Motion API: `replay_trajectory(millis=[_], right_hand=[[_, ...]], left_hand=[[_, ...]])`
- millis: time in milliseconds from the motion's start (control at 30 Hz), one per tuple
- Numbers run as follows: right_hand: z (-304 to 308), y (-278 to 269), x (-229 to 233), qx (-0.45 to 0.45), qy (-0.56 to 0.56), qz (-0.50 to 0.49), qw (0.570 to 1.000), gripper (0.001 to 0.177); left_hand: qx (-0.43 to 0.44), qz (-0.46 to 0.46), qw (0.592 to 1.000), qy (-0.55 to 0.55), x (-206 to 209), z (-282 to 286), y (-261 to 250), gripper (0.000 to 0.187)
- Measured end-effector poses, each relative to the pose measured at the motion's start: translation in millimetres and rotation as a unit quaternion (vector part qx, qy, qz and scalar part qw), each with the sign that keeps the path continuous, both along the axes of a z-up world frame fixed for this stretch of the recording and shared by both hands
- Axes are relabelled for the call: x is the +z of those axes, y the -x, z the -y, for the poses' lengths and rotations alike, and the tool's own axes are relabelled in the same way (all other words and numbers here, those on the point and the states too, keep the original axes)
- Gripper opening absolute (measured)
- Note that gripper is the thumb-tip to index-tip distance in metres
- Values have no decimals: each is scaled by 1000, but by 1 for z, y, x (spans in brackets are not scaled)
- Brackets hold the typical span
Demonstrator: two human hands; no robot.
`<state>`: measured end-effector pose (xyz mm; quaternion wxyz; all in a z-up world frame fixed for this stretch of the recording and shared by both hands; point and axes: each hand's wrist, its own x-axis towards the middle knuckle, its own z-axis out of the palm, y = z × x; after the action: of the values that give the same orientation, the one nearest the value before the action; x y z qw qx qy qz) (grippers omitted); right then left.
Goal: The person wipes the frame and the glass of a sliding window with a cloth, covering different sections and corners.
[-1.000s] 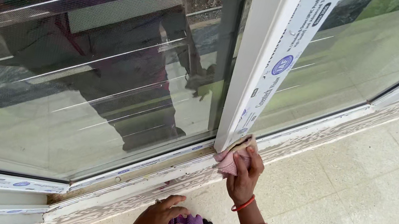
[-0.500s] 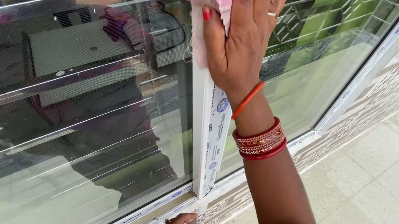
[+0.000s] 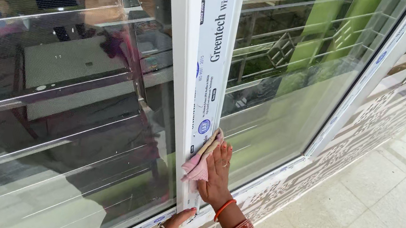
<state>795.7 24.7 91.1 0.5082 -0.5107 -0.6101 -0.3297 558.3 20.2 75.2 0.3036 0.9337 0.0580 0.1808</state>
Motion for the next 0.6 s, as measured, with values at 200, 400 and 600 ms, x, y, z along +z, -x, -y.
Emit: replay_trajectory(millis=[200,400,600], right_hand=[[-11,-91,143,-84,-60,89,991,54],[8,-236,264,-82,-133,-75,985,54],[29,-401,189,-192,-91,-267,940,52]], left_hand=[[90,201,963,-153,59,22,-109,26],[139,218,947,-190,84,29,-211,23],[305,272,847,-341,95,29,-219,28]])
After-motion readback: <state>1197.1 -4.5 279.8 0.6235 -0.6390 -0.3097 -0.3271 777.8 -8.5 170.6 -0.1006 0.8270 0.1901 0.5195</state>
